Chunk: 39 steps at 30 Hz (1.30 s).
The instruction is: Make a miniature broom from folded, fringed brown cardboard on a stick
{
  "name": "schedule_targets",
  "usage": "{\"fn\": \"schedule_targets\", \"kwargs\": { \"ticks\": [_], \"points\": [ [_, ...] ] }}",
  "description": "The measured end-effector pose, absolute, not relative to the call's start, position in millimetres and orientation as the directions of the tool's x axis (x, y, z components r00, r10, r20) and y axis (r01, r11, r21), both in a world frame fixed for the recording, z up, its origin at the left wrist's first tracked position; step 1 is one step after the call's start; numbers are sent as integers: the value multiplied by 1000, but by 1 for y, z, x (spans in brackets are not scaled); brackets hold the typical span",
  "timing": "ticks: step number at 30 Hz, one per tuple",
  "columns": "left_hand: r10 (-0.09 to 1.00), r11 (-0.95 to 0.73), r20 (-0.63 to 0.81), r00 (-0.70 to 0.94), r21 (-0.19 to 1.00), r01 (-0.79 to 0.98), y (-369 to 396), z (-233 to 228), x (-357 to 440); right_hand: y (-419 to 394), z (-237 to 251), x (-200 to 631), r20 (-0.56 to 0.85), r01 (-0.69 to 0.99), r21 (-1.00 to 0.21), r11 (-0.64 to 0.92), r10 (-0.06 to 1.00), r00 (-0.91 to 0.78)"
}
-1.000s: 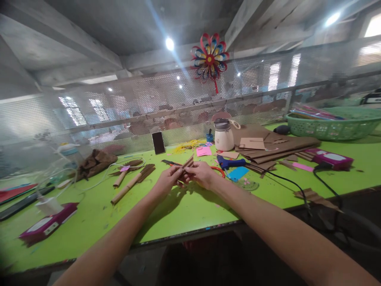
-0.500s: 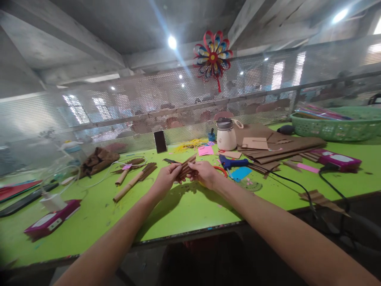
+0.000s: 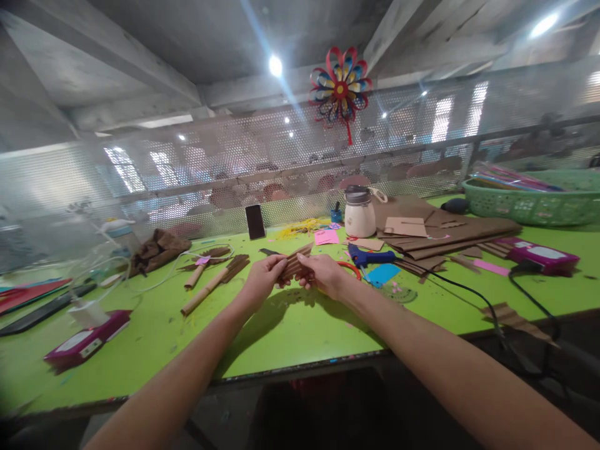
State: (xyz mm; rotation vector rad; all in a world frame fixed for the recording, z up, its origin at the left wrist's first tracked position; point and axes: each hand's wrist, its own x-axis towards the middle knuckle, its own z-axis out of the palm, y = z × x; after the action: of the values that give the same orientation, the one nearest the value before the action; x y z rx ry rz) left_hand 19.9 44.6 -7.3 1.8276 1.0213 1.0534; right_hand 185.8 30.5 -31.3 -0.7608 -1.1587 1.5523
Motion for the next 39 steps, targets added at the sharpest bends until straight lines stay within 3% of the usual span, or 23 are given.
{"fn": "schedule_targets", "kwargs": {
  "ticks": [5,30,39],
  "points": [
    [901,-379,302,311,897,227,43,-7,19,27,-29,186,48,-285,-958,-42,953,-301],
    [885,-425,377,273,894,145,44,-8,18,29,-33,186,94,-322,-947,5,961,-260],
    [840,-510,452,299,846,155,42,-9,21,36,-36,187,164,-387,-918,92,974,-157]
  ]
}}
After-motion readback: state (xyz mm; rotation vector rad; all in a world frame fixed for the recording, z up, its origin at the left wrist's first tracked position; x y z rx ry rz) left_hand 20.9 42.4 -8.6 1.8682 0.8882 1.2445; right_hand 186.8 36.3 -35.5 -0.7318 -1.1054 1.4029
